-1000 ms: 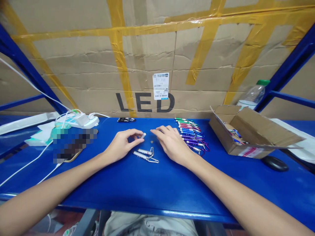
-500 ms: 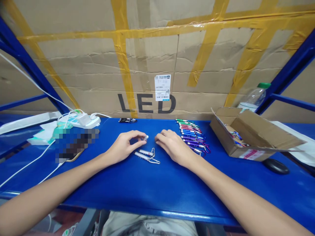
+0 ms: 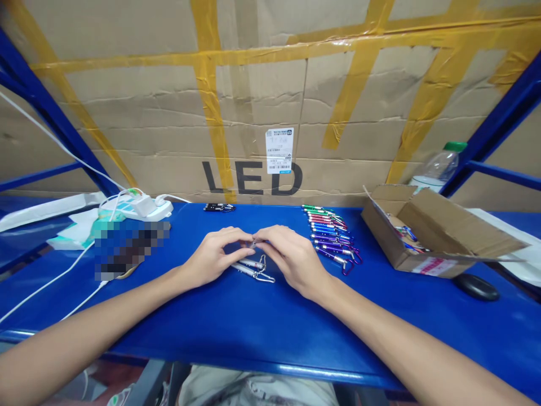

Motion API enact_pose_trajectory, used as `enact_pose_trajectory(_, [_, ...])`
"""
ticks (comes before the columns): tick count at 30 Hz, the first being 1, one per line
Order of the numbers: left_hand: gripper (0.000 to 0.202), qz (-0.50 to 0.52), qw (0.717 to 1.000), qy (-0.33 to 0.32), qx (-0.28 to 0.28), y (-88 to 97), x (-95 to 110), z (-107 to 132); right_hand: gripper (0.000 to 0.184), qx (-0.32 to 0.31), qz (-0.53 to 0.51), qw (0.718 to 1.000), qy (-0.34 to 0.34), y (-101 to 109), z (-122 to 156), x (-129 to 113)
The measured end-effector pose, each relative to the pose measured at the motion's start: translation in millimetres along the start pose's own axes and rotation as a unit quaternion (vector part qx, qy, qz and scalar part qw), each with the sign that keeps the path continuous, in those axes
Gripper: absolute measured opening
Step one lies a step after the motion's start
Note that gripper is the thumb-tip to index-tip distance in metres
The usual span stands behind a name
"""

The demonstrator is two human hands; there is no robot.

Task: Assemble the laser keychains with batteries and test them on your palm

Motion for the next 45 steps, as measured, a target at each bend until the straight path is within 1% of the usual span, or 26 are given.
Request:
enact_pose_trajectory(9, [0.019, 0.028, 0.999, 0.012, 0.017, 4.4, -2.0, -2.1, 0.016, -0.007, -0.001, 1.0, 0.006, -0.2, -2.1, -4.6])
enact_pose_trajectory(14, [0.015, 0.05, 0.998, 0.03, 0.039, 9.7, -2.1, -4.6, 0.02, 0.052, 0.028, 0.998, 0.0, 12.5, -5.5, -5.3])
enact_pose_trajectory(16, [0.015, 0.053, 0.997, 0.037, 0.042, 10.3, -2.7, -4.8, 0.024, 0.058, 0.047, 0.997, 0.0, 14.2, -6.5, -4.4])
enact_pose_trajectory(17, [0.015, 0.055, 0.997, 0.043, 0.042, 10.2, -3.9, -4.7, 0.026, 0.051, 0.062, 0.997, 0.001, 13.2, -6.5, -2.6])
enact_pose_trajectory(19, [0.019, 0.065, 0.995, 0.065, 0.039, 9.0, -8.1, -3.9, 0.032, 0.02, 0.115, 0.993, 0.001, 7.7, -4.7, 6.5])
enact_pose_trajectory(21, [0.027, 0.086, 0.992, 0.092, 0.033, 6.8, -12.7, -2.5, 0.04, -0.028, 0.203, 0.979, -0.009, 0.3, 0.7, 25.0])
enact_pose_trajectory(24, [0.038, 0.109, 0.987, 0.115, 0.024, 4.7, -16.4, -0.9, 0.049, -0.119, 0.34, 0.932, -0.041, -9.3, 15.7, 62.5])
enact_pose_trajectory(25, [0.038, 0.11, 0.987, 0.117, 0.023, 4.7, -16.7, -0.7, 0.049, -0.151, 0.366, 0.917, -0.049, -12.7, 21.6, 72.5])
enact_pose_trajectory(26, [0.036, 0.111, 0.987, 0.117, 0.024, 5.1, -16.7, -0.6, 0.049, -0.17, 0.375, 0.91, -0.052, -14.7, 25.8, 78.7])
enact_pose_trajectory(28, [0.032, 0.11, 0.987, 0.115, 0.023, 5.4, -16.4, -0.5, 0.045, -0.199, 0.375, 0.904, -0.052, -18.6, 30.9, 83.3])
enact_pose_trajectory(32, [0.026, 0.099, 0.99, 0.103, 0.023, 5.8, -14.4, -0.8, 0.03, -0.23, 0.348, 0.908, -0.046, -23.5, 29.7, 74.8])
enact_pose_trajectory(37, [0.027, 0.097, 0.99, 0.094, 0.028, 7.5, -13.4, -1.3, 0.02, -0.226, 0.3, 0.925, -0.06, -22.4, 24.9, 70.2])
enact_pose_trajectory(41, [0.038, 0.084, 0.99, 0.113, 0.012, 4.9, -18.0, -0.3, 0.016, -0.204, 0.266, 0.939, -0.073, -16.4, 21.7, 72.1])
enact_pose_trajectory(43, [0.033, 0.08, 0.991, 0.109, 0.004, 3.7, -17.3, -0.7, 0.016, -0.178, 0.247, 0.949, -0.079, -11.5, 17.3, 69.9])
enact_pose_trajectory(45, [0.022, 0.066, 0.994, 0.088, 0.006, 4.8, -14.0, -2.0, 0.014, -0.129, 0.192, 0.969, -0.091, -5.0, 10.1, 62.8])
Point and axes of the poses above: each hand's wrist, its own z-axis away from the middle knuckle, its own y-axis out of the back of the hand, x = y × z, the point moved 10 cm from there along -z, towards the middle knuckle, and after that the axes turned 13 degrees about x, right-handed, at the moved point
